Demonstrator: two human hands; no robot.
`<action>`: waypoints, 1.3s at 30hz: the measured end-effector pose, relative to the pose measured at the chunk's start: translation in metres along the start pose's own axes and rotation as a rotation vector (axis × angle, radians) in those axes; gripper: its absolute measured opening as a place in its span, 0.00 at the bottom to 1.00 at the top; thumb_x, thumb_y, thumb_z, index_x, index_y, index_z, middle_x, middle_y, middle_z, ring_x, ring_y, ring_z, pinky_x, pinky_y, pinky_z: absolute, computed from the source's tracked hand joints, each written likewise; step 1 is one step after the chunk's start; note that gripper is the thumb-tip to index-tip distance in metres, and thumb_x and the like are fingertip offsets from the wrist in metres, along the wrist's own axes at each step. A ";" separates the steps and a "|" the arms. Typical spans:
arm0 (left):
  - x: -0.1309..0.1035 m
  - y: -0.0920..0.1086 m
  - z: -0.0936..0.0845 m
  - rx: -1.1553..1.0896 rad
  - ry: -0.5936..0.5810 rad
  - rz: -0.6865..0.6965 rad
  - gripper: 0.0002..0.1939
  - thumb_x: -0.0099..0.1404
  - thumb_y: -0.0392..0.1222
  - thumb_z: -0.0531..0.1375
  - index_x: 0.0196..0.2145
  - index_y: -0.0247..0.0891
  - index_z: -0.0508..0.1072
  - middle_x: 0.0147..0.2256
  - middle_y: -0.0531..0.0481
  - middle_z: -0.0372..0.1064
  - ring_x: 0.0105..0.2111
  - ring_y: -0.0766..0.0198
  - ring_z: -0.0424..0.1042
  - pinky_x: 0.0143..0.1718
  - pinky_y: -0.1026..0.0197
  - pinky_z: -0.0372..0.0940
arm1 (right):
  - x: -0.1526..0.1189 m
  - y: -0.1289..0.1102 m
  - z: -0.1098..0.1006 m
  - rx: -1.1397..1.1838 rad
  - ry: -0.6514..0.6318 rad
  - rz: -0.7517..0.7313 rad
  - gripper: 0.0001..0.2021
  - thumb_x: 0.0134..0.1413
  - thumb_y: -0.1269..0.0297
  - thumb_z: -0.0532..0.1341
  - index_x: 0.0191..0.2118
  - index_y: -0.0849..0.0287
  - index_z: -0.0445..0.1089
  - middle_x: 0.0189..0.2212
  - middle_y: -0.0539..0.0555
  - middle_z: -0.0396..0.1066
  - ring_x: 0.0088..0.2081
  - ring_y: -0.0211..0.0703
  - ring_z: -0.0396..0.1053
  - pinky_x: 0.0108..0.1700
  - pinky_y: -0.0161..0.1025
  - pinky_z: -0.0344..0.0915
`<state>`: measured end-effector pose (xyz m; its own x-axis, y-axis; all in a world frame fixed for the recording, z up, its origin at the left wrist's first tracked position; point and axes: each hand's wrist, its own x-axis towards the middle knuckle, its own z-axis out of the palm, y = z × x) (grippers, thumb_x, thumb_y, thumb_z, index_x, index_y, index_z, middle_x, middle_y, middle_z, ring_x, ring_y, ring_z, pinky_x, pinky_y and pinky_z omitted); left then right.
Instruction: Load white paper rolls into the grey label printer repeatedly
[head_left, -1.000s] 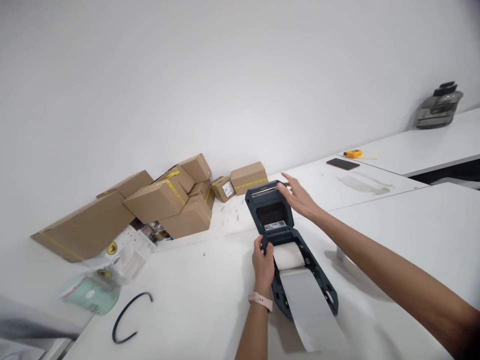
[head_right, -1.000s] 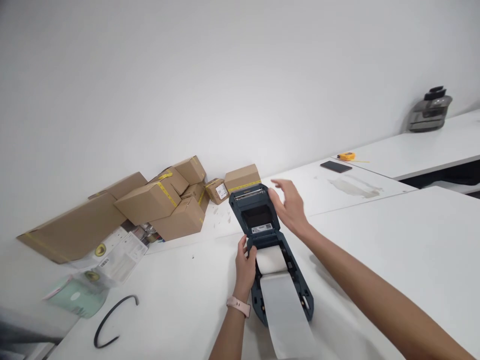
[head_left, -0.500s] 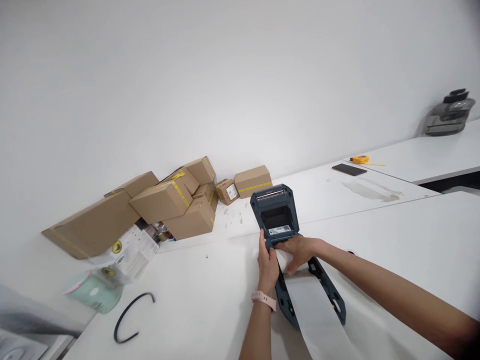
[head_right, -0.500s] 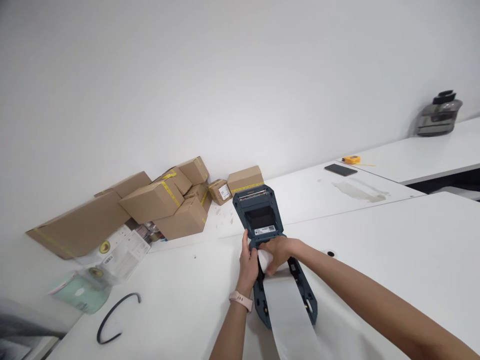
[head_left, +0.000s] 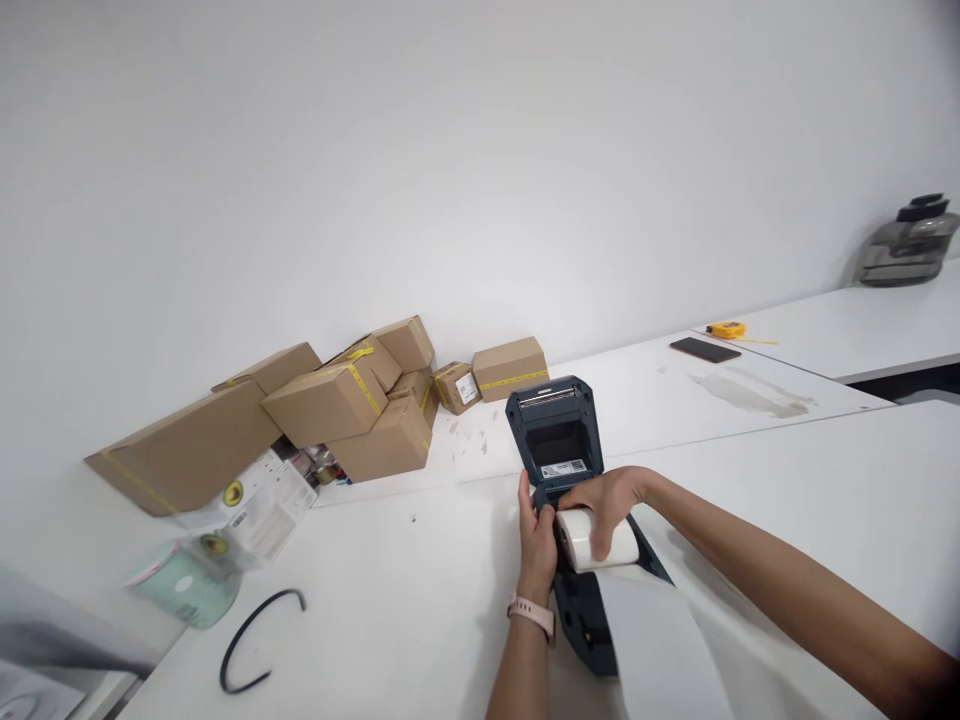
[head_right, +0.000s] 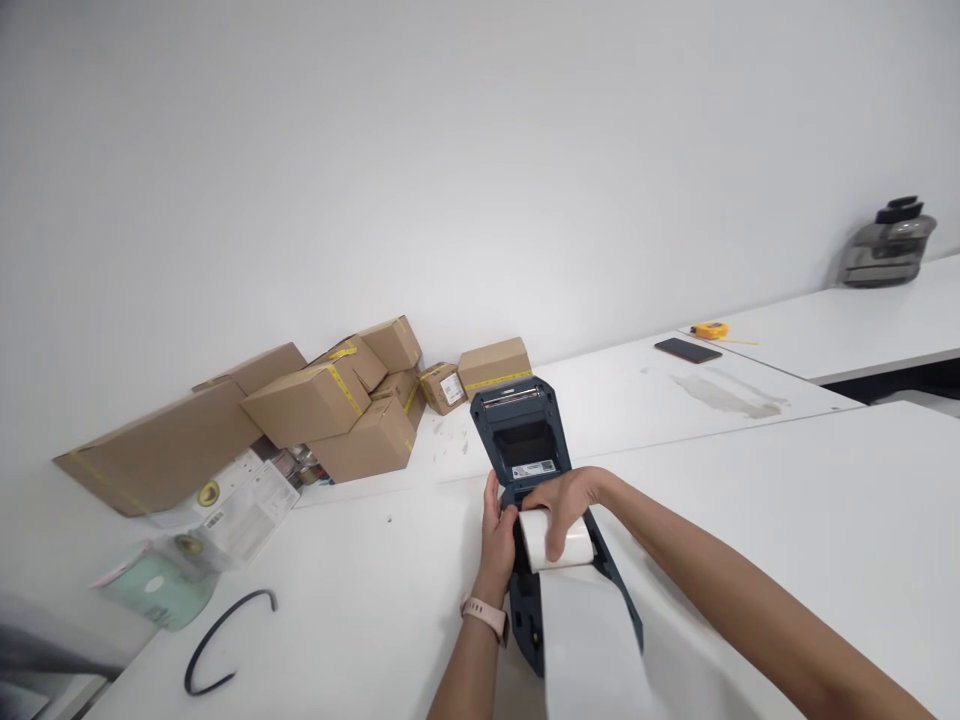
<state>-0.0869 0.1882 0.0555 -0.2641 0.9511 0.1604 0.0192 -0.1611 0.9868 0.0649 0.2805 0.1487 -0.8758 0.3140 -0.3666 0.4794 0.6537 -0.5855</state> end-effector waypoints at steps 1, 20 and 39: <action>0.000 0.000 0.000 -0.001 0.002 -0.005 0.35 0.66 0.37 0.51 0.69 0.40 0.49 0.69 0.47 0.51 0.67 0.60 0.54 0.63 0.61 0.55 | -0.007 -0.002 -0.004 0.020 -0.008 -0.021 0.37 0.28 0.48 0.74 0.49 0.57 0.73 0.44 0.54 0.75 0.46 0.60 0.72 0.46 0.45 0.69; -0.001 -0.002 -0.002 0.028 0.037 -0.057 0.33 0.66 0.44 0.55 0.67 0.46 0.54 0.70 0.49 0.47 0.69 0.56 0.49 0.66 0.56 0.50 | -0.091 0.111 0.013 0.676 0.501 -0.009 0.39 0.33 0.57 0.72 0.57 0.56 0.64 0.53 0.58 0.69 0.52 0.55 0.66 0.52 0.47 0.65; 0.000 -0.004 -0.002 0.024 0.019 -0.034 0.33 0.67 0.42 0.54 0.68 0.43 0.52 0.71 0.48 0.45 0.69 0.57 0.46 0.67 0.57 0.48 | -0.143 0.122 0.086 0.577 0.499 0.154 0.24 0.40 0.54 0.68 0.47 0.53 0.76 0.44 0.54 0.75 0.45 0.55 0.71 0.48 0.47 0.67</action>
<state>-0.0888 0.1878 0.0512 -0.2831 0.9508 0.1261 0.0326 -0.1219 0.9920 0.2540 0.2564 0.0673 -0.6529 0.7342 -0.1860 0.4313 0.1585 -0.8882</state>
